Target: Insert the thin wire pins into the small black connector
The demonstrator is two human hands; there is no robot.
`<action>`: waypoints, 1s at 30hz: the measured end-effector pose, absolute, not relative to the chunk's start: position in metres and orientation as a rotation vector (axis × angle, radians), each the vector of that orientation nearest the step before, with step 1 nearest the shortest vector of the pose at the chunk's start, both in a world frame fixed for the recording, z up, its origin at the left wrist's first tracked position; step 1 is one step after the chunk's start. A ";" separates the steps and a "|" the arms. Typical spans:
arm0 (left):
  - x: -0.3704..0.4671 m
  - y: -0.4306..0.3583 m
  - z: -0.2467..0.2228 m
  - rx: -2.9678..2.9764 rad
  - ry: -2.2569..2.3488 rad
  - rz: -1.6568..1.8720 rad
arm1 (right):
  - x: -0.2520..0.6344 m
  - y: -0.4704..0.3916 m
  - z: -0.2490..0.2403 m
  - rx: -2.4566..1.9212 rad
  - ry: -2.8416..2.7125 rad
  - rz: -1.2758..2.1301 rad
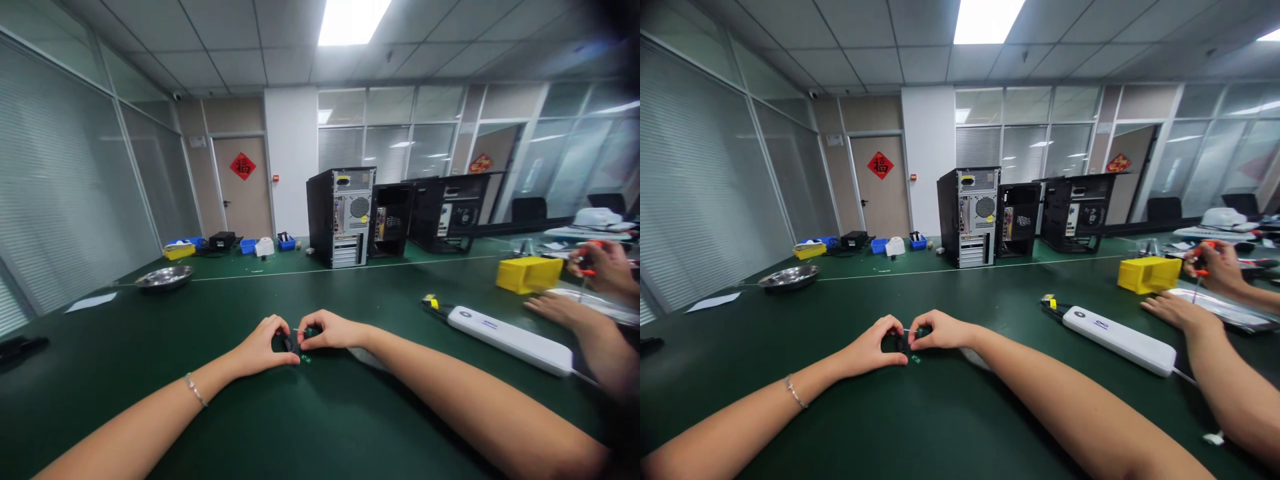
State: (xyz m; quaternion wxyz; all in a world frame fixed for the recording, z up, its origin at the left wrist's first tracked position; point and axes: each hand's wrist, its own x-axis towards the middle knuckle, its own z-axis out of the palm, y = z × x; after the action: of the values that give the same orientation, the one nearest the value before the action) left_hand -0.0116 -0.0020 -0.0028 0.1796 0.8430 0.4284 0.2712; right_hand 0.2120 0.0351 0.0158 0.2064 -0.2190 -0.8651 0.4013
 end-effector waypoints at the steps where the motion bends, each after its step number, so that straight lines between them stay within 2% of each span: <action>1: -0.012 -0.003 -0.002 2.404 1.205 0.749 | 0.214 0.035 0.019 -0.585 -2.463 1.139; 6: -0.010 -0.002 -0.001 2.314 1.168 0.813 | 0.217 0.030 0.025 -0.579 -2.642 1.094; 16: -0.015 0.014 -0.012 1.653 0.859 1.018 | 0.210 0.027 0.014 -0.680 -2.579 0.966; 23: -0.010 0.007 -0.008 1.732 0.890 0.984 | 0.201 0.022 0.000 -0.686 -2.121 0.788; 30: -0.001 -0.007 -0.002 1.897 0.932 0.973 | 0.193 0.015 -0.002 -0.660 -2.024 0.843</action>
State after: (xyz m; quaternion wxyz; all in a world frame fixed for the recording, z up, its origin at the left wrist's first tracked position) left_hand -0.0011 -0.0073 -0.0024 0.3962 0.7487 0.3678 0.3838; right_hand 0.1926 0.0155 -0.0019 0.4131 -0.2626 -0.8050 0.3352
